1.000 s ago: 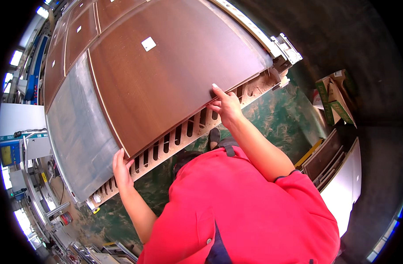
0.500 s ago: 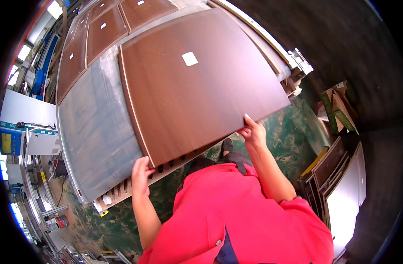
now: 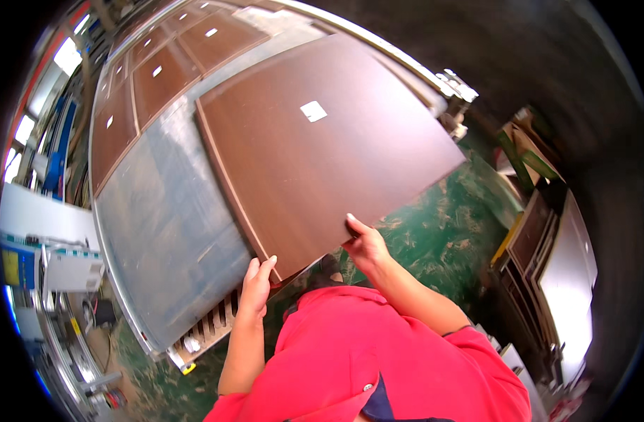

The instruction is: The person picks up a large wooden panel from a pile, carries it to a machine bed, and places it onto a stack. The person then picks up two long wooden strips from the machine and carries them across the room to a pile of wood scraps.

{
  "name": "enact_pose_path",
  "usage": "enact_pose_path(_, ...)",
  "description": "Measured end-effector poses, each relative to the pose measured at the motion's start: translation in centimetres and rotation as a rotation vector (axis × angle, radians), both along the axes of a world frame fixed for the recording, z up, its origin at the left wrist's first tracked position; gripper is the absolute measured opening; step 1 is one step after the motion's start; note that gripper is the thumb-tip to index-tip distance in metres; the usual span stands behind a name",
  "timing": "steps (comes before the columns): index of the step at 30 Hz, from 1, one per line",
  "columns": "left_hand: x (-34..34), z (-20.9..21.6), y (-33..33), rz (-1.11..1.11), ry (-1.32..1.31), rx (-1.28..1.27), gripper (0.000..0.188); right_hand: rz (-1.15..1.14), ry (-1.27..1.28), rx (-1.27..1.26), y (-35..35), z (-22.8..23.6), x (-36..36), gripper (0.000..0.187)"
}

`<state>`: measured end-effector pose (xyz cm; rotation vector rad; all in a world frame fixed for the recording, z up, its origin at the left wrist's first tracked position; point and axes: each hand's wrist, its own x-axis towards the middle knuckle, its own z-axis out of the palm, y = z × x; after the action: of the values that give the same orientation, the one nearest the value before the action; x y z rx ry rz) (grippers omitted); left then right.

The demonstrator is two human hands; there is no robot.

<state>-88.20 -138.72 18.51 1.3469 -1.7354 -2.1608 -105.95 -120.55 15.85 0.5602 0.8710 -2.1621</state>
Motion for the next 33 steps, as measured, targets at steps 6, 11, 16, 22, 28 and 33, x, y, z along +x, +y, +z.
enact_pose_path(6,1.1,0.7,-0.1,-0.221,0.070,0.241,0.038,-0.133,0.013,0.171,1.0,-2.3,0.0,0.015)
enact_pose_path(11,2.5,1.7,2.2,-0.347,-0.047,0.011,0.045,-0.451,-0.113,0.176,9.0,-5.4,0.6,0.024)
enact_pose_path(16,2.9,4.5,-2.9,-0.334,-0.045,-0.241,0.072,-0.483,-0.001,0.386,15.5,-0.9,4.0,0.034)
enact_pose_path(22,-5.3,10.0,-4.1,-0.520,0.101,-0.660,0.074,-0.509,0.089,0.376,19.0,-2.2,6.6,0.051)
enact_pose_path(28,-18.7,3.1,-18.3,-0.465,-0.108,-1.677,0.060,-0.417,0.029,0.268,18.6,-4.0,6.9,0.050)
enact_pose_path(33,-25.0,5.3,-14.9,-0.626,-0.327,-1.422,0.064,-0.461,-0.004,0.279,19.1,-7.1,7.1,0.072)
